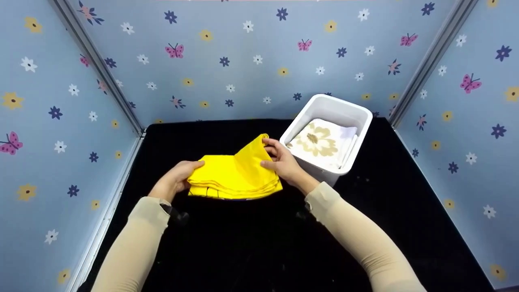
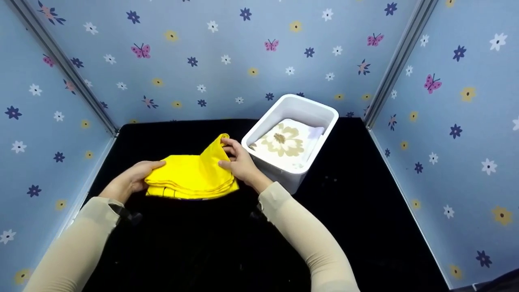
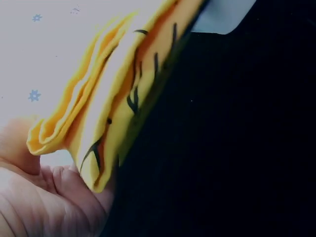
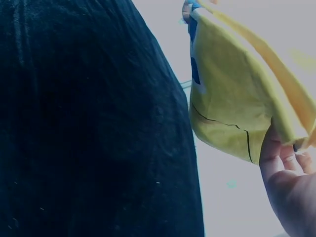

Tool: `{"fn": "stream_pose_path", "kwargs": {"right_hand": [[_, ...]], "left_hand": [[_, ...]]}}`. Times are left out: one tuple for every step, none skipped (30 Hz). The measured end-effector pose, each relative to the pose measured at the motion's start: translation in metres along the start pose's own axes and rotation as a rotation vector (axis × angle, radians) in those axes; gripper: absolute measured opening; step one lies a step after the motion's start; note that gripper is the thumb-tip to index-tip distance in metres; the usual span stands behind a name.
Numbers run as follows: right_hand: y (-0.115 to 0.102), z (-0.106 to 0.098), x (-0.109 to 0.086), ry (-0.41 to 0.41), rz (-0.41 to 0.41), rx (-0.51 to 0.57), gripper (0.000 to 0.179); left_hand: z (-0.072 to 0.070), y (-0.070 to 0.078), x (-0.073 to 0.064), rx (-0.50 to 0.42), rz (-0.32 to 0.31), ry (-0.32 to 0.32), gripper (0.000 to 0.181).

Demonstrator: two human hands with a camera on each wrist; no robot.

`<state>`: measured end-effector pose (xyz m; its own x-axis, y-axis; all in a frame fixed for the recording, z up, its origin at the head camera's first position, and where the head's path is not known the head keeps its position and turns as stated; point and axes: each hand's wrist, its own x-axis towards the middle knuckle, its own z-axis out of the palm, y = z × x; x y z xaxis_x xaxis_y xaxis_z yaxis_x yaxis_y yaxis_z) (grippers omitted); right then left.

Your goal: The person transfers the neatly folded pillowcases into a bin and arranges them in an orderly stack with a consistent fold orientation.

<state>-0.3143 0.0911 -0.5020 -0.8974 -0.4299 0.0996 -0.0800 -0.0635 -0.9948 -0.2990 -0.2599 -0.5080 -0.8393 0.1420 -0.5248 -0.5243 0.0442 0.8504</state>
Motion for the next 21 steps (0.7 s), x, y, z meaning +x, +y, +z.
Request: {"fn": "stream_pose_path", "kwargs": {"right_hand": [[-0.003,-0.002,0.0,-0.004,-0.009,0.007,0.073],[-0.006,-0.003,0.0,-0.006,-0.017,0.018,0.073],[-0.009,-0.005,0.0,-0.006,-0.029,0.023,0.073],[-0.012,-0.007,0.0,-0.004,-0.04,0.024,0.073],[-0.015,-0.009,0.0,-0.002,-0.049,0.028,0.073],[-0.018,-0.011,-0.001,0.001,-0.056,0.029,0.073],[-0.02,-0.013,-0.001,0.005,-0.065,0.03,0.073],[-0.023,-0.015,0.0,0.01,-0.074,0.026,0.073],[-0.025,-0.017,0.0,0.016,-0.084,0.015,0.072],[-0.026,-0.019,0.0,0.018,-0.087,0.015,0.073],[-0.028,-0.021,0.0,0.019,-0.09,0.015,0.073],[-0.029,-0.023,0.0,0.022,-0.092,0.016,0.073],[-0.03,-0.025,0.0,0.024,-0.092,0.015,0.073],[-0.031,-0.027,0.0,0.028,-0.09,0.012,0.073],[-0.033,-0.03,-0.001,0.032,-0.088,0.007,0.073],[-0.034,-0.032,-0.001,0.036,-0.085,0.003,0.073],[-0.035,-0.035,-0.002,0.042,-0.084,-0.003,0.073],[-0.037,-0.038,-0.003,0.049,-0.084,-0.008,0.073],[-0.038,-0.041,-0.004,0.054,-0.085,-0.014,0.074],[-0.04,-0.044,-0.005,0.061,-0.087,-0.019,0.074],[-0.042,-0.046,-0.006,0.067,-0.088,-0.021,0.074]], "left_hand": [[0.001,-0.001,0.001,0.001,0.005,-0.003,0.04],[0.002,-0.001,0.002,-0.004,0.012,-0.004,0.043],[0.002,-0.001,0.003,-0.011,0.02,-0.007,0.046],[0.003,-0.002,0.005,-0.017,0.029,-0.011,0.048],[0.004,-0.002,0.006,-0.022,0.036,-0.015,0.051],[0.005,-0.002,0.007,-0.024,0.043,-0.02,0.053],[0.007,-0.002,0.008,-0.025,0.05,-0.023,0.054],[0.008,-0.002,0.01,-0.024,0.055,-0.024,0.054],[0.01,-0.003,0.011,-0.022,0.063,-0.029,0.054],[0.012,-0.003,0.012,-0.024,0.073,-0.033,0.053],[0.014,-0.003,0.013,-0.028,0.08,-0.031,0.051],[0.016,-0.003,0.014,-0.037,0.091,-0.03,0.049],[0.018,-0.003,0.015,-0.049,0.105,-0.031,0.047],[0.02,-0.002,0.017,-0.064,0.119,-0.031,0.045],[0.023,-0.002,0.018,-0.079,0.133,-0.032,0.044],[0.026,-0.002,0.019,-0.096,0.148,-0.033,0.041],[0.029,-0.001,0.021,-0.109,0.162,-0.033,0.039],[0.031,-0.001,0.022,-0.127,0.181,-0.038,0.037],[0.034,-0.001,0.023,-0.143,0.2,-0.043,0.035],[0.037,-0.001,0.024,-0.161,0.217,-0.045,0.033],[0.04,0.0,0.024,-0.177,0.236,-0.046,0.031]]}}
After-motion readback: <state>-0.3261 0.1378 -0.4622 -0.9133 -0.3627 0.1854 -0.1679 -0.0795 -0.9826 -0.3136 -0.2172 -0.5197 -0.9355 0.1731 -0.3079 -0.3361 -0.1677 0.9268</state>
